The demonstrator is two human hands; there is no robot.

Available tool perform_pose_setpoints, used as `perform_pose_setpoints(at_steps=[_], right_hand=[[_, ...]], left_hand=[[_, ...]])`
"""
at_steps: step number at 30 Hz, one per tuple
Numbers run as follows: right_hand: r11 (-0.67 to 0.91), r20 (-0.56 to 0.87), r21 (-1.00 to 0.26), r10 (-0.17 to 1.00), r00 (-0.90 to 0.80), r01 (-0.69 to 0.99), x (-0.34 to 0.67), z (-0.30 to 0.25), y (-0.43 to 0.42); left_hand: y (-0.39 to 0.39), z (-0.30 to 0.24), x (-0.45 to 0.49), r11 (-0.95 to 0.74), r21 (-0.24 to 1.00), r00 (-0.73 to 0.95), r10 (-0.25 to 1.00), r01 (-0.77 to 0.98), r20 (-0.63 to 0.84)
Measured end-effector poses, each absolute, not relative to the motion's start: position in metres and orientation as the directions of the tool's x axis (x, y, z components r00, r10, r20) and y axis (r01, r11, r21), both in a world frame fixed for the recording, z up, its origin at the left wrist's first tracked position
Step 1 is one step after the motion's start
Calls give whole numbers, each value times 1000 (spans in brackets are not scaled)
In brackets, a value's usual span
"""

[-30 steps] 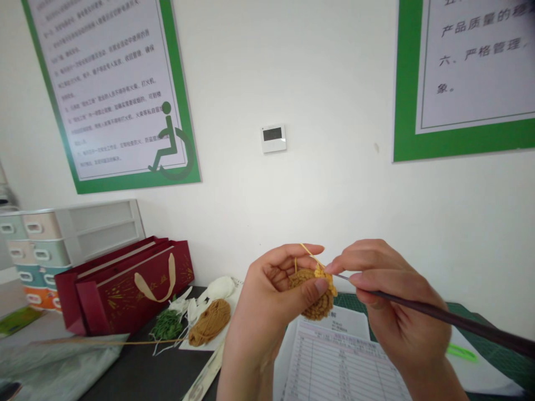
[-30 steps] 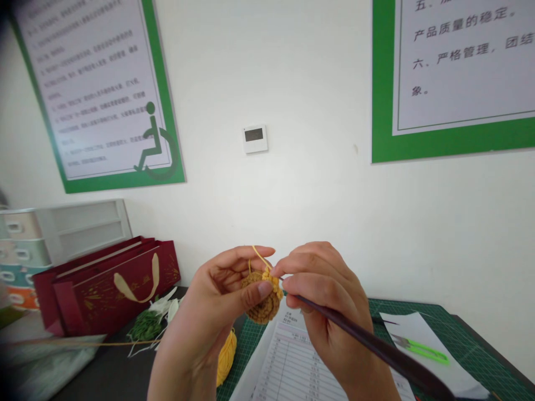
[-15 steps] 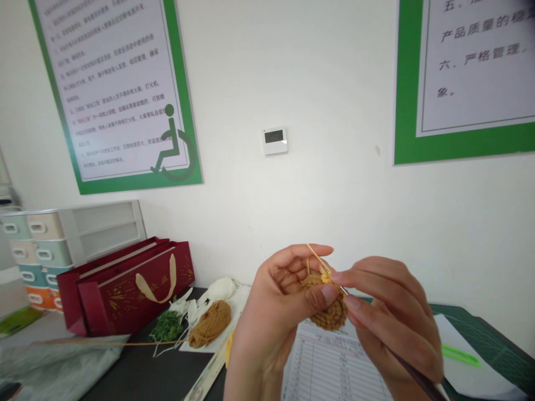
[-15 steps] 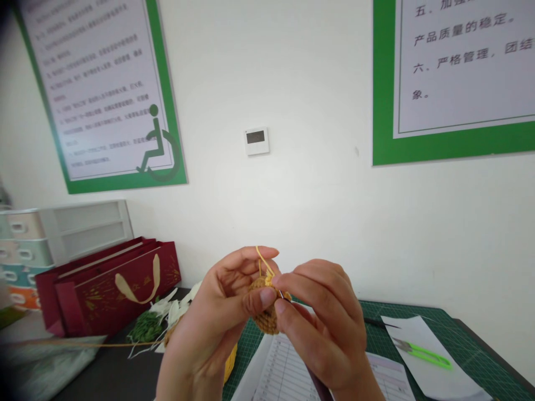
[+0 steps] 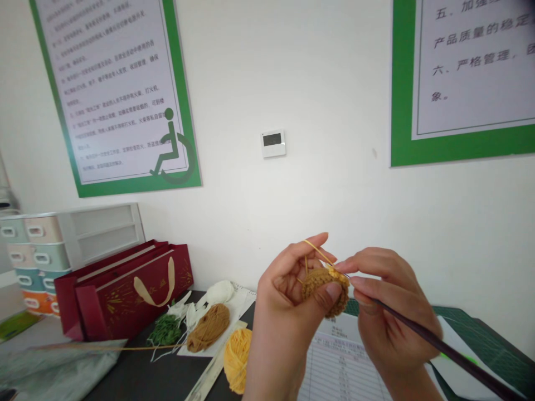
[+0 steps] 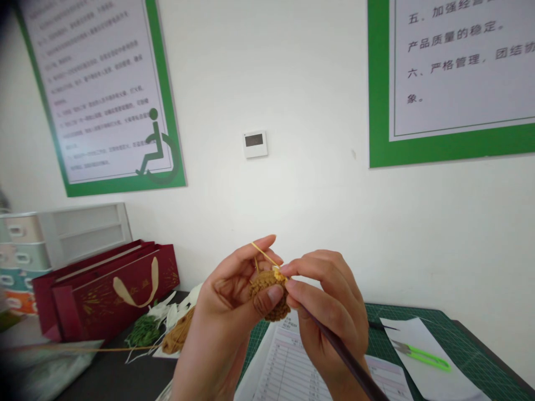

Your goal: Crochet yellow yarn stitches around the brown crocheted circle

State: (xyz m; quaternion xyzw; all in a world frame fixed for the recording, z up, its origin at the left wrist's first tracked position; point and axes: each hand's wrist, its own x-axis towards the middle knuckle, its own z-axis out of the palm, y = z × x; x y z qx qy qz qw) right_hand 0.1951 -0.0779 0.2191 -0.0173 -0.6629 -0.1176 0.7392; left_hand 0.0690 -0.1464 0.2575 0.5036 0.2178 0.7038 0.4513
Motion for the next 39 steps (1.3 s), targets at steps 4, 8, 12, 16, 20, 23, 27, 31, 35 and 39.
perform_pose_setpoints(at_steps=[4, 8, 12, 16, 20, 23, 27, 31, 35, 39], right_hand=[[974, 985, 118, -140, 104, 192, 196, 220, -79], [975, 979, 121, -148, 141, 186, 197, 219, -79], [974, 967, 137, -171, 189, 180, 195, 217, -79], [992, 953, 109, -121, 276, 60, 190, 218, -77], [991, 957, 9, 29, 288, -130, 187, 220, -71], [988, 967, -4, 44, 253, -155, 190, 219, -68], [973, 959, 174, -202, 199, 149, 194, 217, -73], [898, 935, 225, -308, 175, 377, 190, 218, -84], [908, 939, 259, -317, 136, 330, 190, 220, -84], [968, 971, 199, -215, 101, 150, 193, 219, -79]], left_hand=[[-145, 257, 71, -538, 746, -116, 834, -392, 540], [-144, 255, 71, -549, 758, -160, 833, -353, 529], [-145, 256, 70, -498, 761, -96, 856, -416, 507], [-147, 260, 68, -425, 765, -48, 886, -484, 462], [-144, 260, 64, -377, 746, -2, 893, -549, 450], [-140, 258, 61, -320, 740, 67, 896, -591, 440], [-138, 257, 59, -371, 749, 68, 873, -549, 482], [-143, 259, 59, -454, 759, 43, 845, -468, 532], [-145, 259, 59, -487, 761, 26, 835, -428, 549], [-145, 260, 58, -472, 770, 29, 845, -430, 534]])
